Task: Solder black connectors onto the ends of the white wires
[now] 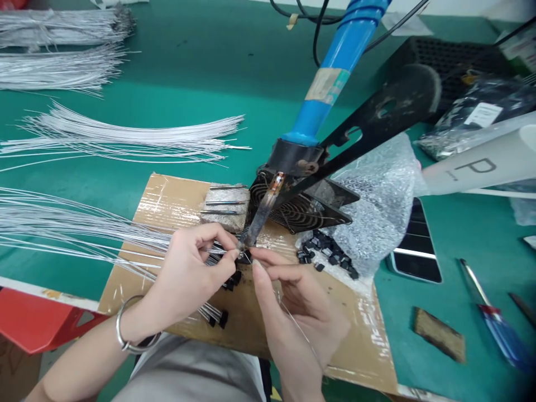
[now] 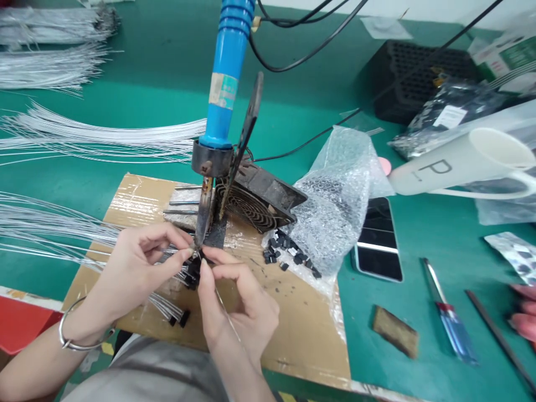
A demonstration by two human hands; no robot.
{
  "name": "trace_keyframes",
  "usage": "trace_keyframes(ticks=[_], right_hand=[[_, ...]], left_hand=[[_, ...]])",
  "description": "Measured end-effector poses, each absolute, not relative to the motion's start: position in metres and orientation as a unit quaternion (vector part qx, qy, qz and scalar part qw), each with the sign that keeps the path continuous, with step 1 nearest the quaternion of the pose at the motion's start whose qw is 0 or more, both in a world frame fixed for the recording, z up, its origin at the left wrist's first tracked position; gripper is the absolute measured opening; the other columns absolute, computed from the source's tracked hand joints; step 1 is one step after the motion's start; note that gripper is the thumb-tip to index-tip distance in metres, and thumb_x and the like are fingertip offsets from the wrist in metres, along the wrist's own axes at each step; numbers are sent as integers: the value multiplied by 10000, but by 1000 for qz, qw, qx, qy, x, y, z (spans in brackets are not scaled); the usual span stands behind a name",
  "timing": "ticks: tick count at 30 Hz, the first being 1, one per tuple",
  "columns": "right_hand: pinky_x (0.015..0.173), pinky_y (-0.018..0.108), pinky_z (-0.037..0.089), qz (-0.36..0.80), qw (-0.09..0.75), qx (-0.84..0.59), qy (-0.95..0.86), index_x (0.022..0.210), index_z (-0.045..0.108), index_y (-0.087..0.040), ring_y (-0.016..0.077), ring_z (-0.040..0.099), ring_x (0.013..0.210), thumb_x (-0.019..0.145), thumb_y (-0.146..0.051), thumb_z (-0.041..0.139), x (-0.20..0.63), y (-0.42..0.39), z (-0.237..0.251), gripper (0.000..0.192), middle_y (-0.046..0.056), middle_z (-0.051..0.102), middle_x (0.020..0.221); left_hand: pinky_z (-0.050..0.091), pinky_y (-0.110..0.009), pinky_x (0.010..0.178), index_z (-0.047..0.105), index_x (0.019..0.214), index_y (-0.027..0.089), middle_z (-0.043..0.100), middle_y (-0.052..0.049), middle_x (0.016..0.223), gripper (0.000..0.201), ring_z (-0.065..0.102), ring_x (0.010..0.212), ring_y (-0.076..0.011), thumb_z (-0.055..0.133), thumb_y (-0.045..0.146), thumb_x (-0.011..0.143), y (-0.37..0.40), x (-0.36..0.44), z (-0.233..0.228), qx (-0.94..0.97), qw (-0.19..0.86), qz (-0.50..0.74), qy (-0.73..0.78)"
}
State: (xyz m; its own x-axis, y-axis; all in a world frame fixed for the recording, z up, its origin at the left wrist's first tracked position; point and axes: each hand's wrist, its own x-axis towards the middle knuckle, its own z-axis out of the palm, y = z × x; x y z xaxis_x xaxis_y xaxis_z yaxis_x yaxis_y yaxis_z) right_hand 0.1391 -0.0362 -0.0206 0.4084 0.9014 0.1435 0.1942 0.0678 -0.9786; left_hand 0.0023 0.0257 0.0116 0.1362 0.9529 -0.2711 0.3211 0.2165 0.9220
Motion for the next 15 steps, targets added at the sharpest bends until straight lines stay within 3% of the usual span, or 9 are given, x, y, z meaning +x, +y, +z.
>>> trace_keyframes(ticks=[5, 15], right_hand=[[870, 273, 611, 304, 585, -601, -451, 791, 693, -218, 180, 780, 954, 905, -198, 758, 139, -35, -22, 134, 41, 811, 1011], [859, 322, 635, 297, 583, -607, -451, 789, 698, -204, 202, 785, 916, 901, -228, 761, 137, -35, -20, 131, 67, 812, 1010]], left_hand=[[347, -296, 538, 687, 715, 184, 751, -43, 811, 95, 635, 683, -172, 637, 229, 782, 24, 2, 13, 557, 506, 307, 582], [397, -299, 566, 685, 709, 187, 749, -47, 813, 97, 671, 727, -199, 641, 247, 770, 25, 2, 13, 557, 502, 310, 584]])
